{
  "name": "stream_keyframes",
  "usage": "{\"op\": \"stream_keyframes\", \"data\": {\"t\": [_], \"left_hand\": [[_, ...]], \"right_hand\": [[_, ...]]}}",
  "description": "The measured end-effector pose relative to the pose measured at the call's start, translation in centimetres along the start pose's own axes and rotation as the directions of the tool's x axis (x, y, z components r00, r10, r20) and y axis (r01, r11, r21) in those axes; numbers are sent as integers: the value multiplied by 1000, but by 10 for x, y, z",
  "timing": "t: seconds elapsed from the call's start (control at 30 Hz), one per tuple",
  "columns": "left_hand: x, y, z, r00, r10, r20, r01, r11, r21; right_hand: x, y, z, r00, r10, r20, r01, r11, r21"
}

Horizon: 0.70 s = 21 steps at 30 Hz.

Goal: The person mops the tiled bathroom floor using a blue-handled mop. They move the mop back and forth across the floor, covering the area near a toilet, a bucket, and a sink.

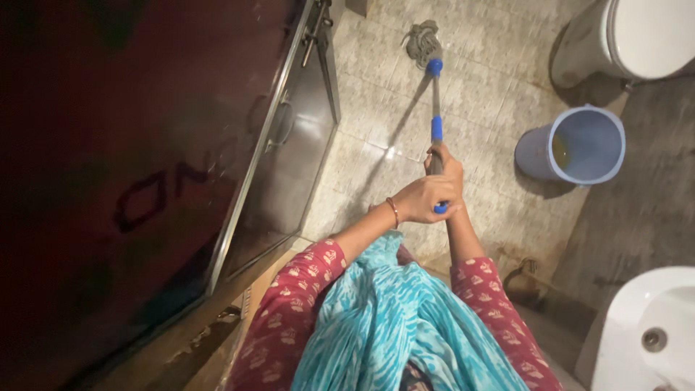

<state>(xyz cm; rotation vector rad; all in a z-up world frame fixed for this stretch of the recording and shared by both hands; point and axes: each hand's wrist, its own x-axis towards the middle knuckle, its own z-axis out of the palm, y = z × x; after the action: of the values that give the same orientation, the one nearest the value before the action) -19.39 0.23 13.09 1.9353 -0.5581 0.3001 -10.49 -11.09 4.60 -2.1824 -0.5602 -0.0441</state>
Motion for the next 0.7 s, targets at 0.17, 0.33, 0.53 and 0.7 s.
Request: {"op": "stream_keyframes", "data": {"t": [0.17, 0.33, 0.53, 0.7], "left_hand": [[-57, 44, 1, 975, 223, 18, -224, 974, 45], [-106, 89, -4, 964, 268, 2, -267, 963, -17], [-132, 126, -19, 958, 277, -78, -279, 960, -23], [-129, 118, -18, 953, 299, -46, -301, 952, -47]], "right_hand": [[-68, -65, -4, 997, 59, 51, -60, 998, 14], [-125, -126, -19, 955, 194, 225, -197, 980, -12], [-177, -161, -46, 961, -60, 270, 22, 990, 138], [-178, -155, -26, 986, -81, 147, 75, 996, 50]]}}
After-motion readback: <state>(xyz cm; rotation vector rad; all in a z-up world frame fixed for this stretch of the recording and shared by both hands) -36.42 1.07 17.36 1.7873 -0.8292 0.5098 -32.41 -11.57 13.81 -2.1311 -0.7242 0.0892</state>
